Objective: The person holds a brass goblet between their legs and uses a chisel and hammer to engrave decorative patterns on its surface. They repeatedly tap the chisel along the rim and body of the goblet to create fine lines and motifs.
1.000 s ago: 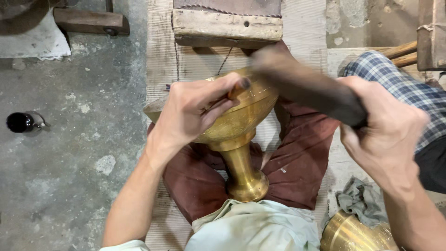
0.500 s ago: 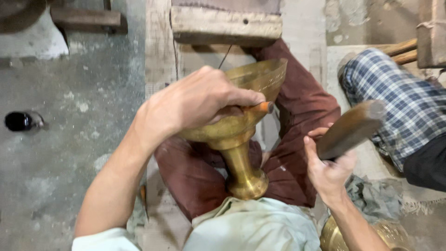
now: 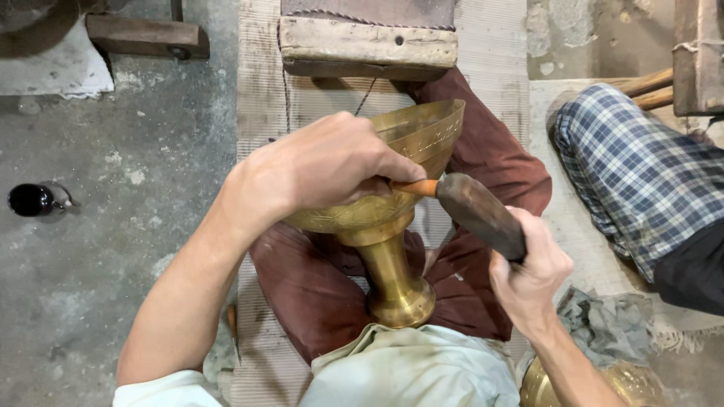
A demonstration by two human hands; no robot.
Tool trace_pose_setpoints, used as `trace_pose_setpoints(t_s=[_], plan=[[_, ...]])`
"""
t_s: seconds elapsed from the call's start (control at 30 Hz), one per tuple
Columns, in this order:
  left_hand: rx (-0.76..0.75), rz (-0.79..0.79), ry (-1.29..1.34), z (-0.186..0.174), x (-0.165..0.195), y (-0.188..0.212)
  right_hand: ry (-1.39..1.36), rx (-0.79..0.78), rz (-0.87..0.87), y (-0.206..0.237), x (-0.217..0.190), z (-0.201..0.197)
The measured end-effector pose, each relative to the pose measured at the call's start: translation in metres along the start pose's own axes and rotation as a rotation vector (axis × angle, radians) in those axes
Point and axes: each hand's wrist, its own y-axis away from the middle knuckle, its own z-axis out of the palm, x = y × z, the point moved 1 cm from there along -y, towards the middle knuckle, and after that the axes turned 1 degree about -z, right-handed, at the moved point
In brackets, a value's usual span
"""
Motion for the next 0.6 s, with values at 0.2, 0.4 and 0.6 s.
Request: trace_pose_setpoints(t_s=[0.2, 0.4, 0.6], plan=[[0.081, -0.013, 0.075, -0.003, -0.001, 0.005, 0.004, -0.002, -0.010, -0.003, -0.006, -0.005], [0.088, -0.007, 0.093, 0.000, -0.003, 0.007, 0.046, -0.047, 0.012, -0.010, -0.014, -0.015], [0.202, 0.079, 0.139, 0.002, -0.008, 0.016, 0.099, -0.109, -0.006, -0.019, -0.013, -0.016]])
